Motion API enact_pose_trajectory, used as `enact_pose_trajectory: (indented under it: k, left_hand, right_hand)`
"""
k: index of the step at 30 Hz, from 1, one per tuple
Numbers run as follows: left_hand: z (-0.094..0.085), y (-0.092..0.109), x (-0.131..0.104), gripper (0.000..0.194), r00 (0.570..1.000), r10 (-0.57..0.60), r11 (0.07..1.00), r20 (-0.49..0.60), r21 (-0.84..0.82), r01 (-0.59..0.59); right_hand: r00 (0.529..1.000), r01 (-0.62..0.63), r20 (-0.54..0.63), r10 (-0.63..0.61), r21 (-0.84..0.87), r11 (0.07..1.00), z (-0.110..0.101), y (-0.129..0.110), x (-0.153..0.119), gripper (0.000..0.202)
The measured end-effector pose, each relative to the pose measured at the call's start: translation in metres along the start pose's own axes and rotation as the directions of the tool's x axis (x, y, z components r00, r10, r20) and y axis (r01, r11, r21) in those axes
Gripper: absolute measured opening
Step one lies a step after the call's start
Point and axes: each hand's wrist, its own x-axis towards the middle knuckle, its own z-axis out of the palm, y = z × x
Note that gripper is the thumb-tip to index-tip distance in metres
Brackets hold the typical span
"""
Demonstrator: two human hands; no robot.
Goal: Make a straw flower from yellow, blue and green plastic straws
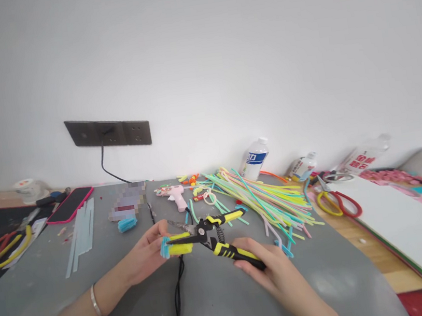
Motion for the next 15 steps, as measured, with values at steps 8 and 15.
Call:
enact_pose_trajectory:
  k: [8,15]
  left_hand:
    - [0.0015,0.0016,-0.0007,0.032,1.000,0.009,1.000,0.012,0.016,-0.009]
    - [0.0002,0.0018,-0.0005,0.035,1.000,0.011,1.000,0.025,0.023,-0.011]
  right_hand:
    - [1.000,-0.020,-0.001,0.020,-0.002,1.000,0.0006,0.0034,-0.0035,0.020]
    - [1.000,-0.002,-0.017,0.002,0.007,1.000,-0.0029,-0.0003,-0.0003,0.018]
